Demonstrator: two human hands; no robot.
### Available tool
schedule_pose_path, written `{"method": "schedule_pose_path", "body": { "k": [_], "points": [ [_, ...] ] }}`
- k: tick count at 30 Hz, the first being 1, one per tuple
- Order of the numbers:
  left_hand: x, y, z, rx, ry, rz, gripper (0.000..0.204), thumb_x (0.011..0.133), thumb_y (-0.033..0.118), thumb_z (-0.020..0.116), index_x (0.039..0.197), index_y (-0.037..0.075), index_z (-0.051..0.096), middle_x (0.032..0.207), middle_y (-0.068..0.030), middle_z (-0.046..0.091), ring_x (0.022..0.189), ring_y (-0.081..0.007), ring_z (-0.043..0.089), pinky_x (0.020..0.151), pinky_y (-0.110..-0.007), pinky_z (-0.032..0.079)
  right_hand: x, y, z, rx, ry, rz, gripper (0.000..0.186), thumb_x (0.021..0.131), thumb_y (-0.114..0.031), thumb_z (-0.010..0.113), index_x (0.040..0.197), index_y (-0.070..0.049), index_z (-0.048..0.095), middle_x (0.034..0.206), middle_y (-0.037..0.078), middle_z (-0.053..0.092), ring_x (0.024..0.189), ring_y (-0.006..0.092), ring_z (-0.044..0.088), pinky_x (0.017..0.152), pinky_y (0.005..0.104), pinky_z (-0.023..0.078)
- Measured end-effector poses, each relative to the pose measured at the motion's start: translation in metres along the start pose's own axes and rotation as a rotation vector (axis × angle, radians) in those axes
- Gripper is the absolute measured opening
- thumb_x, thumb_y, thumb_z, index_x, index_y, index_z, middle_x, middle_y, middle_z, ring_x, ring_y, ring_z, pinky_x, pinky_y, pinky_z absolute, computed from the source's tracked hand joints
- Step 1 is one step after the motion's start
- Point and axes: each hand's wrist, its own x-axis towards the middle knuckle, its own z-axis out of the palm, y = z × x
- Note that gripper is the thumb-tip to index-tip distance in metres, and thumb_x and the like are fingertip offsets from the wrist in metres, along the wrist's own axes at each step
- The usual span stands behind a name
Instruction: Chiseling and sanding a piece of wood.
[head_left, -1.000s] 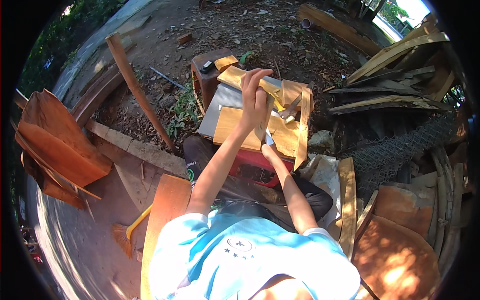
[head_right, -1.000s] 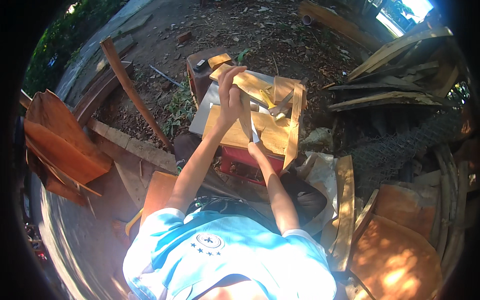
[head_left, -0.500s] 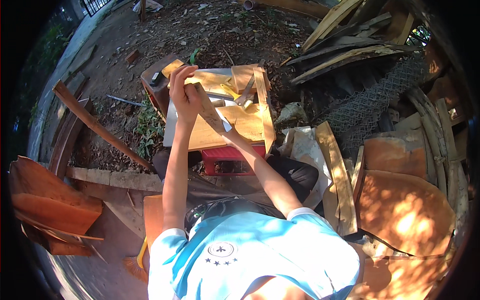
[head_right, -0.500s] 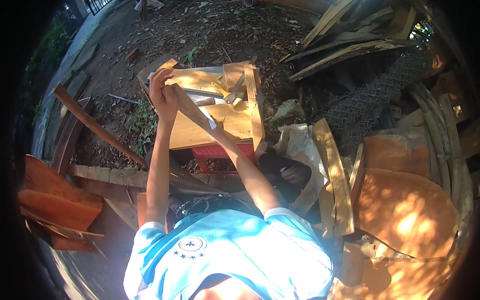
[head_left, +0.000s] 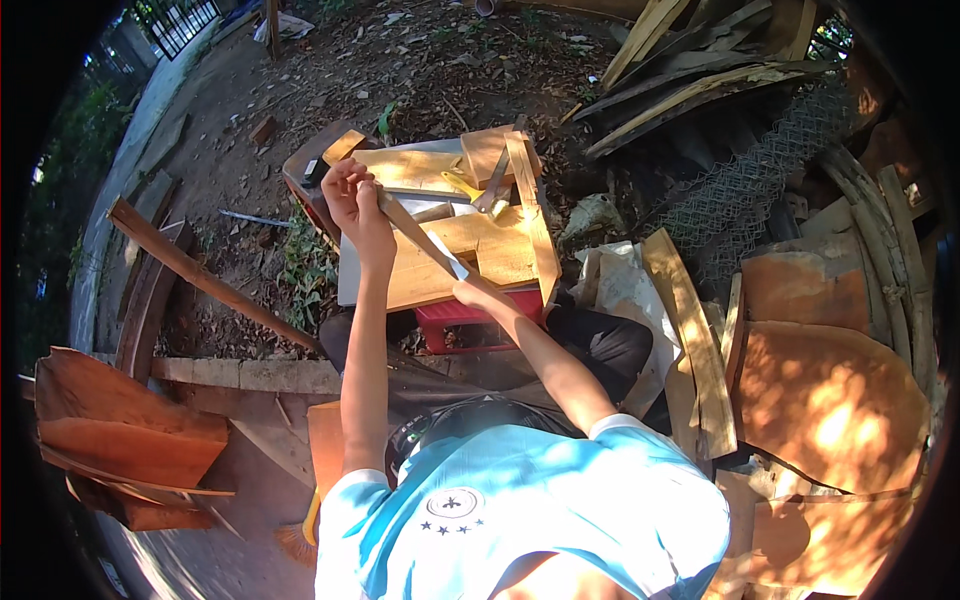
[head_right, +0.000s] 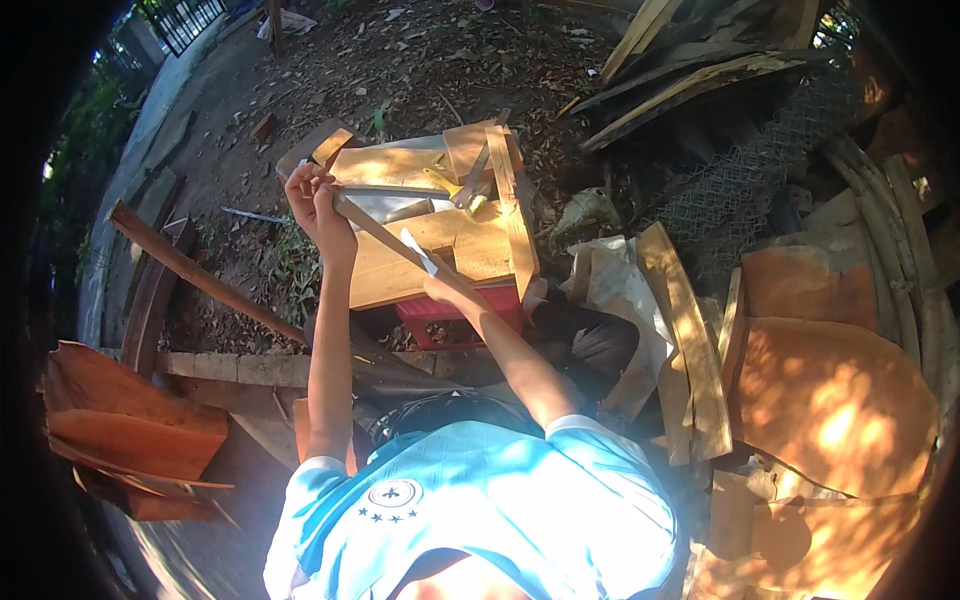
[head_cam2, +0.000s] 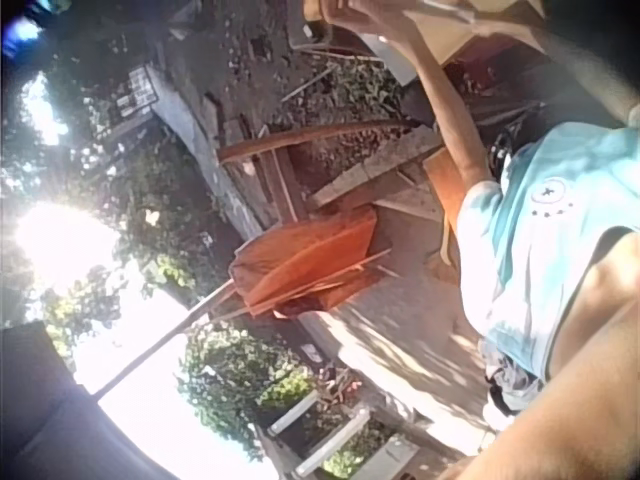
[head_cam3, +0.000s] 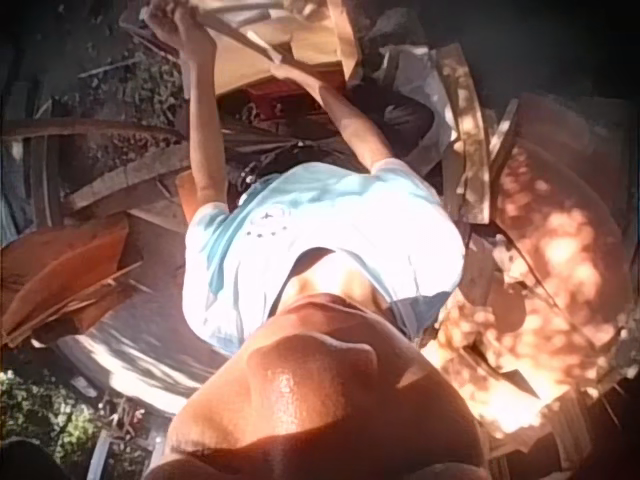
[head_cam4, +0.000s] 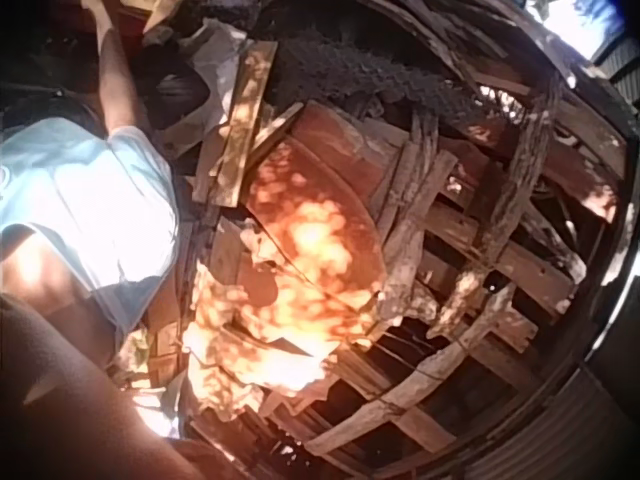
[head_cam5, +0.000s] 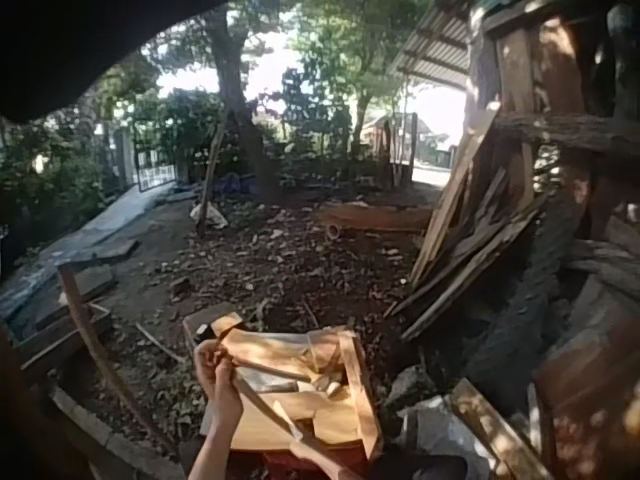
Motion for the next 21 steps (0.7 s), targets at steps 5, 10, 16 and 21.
{"method": "schedule_pose_path", "body": {
  "k": [5, 10, 16, 21],
  "points": [
    [-0.007, -0.005, -0.002, -0.07, -0.142, -0.095, 0.011, 0.089, 0.005, 0.039, 0.095, 0.003, 0.048, 0.084, -0.0037, 0.049, 0.074, -0.0108, 0.047, 0.071, -0.025, 0.039, 0.003, -0.043, -0.002, 0.257, 0.004, -0.225, 0.069, 0.073, 0.008, 0.034, 0.138, -0.01, 0.019, 0.133, 0.022, 0.034, 0.125, 0.0302, 0.033, 0.103, 0.0343, 0.026],
    [-0.013, -0.01, -0.007, 0.226, -0.166, 0.17, 0.019, 0.085, 0.018, 0.039, 0.085, 0.001, 0.048, 0.083, -0.0087, 0.048, 0.08, -0.0165, 0.045, 0.079, -0.029, 0.036, -0.008, -0.08, 0.007, 0.455, 0.126, -0.638, 0.074, 0.068, 0.012, 0.037, 0.138, -0.009, 0.021, 0.137, 0.017, 0.029, 0.129, 0.0282, 0.026, 0.105, 0.034, 0.021],
    [-0.015, -0.02, 0.006, 0.062, -0.139, 0.046, 0.009, 0.076, 0.01, 0.05, 0.074, 0.003, 0.045, 0.083, -0.005, 0.046, 0.08, -0.0142, 0.042, 0.075, -0.028, 0.034, 0.034, 0.088, 0.033, 0.191, 0.215, -0.045, 0.056, 0.074, -0.001, 0.039, 0.129, -0.011, 0.04, 0.093, 0.022, 0.06, 0.079, 0.0309, 0.061, 0.065, 0.0413, 0.046],
    [0.01, -0.034, -0.022, 0.177, -0.293, 0.218, 0.018, 0.079, 0.018, 0.041, 0.069, 0.004, 0.043, 0.076, -0.0059, 0.043, 0.072, -0.0148, 0.042, 0.067, -0.029, 0.037, 0.031, -0.036, 0.006, 0.308, 0.176, -0.463, 0.069, 0.066, 0.011, 0.034, 0.132, -0.01, 0.037, 0.113, 0.02, 0.055, 0.1, 0.0241, 0.056, 0.081, 0.0276, 0.042]
  ]
}}
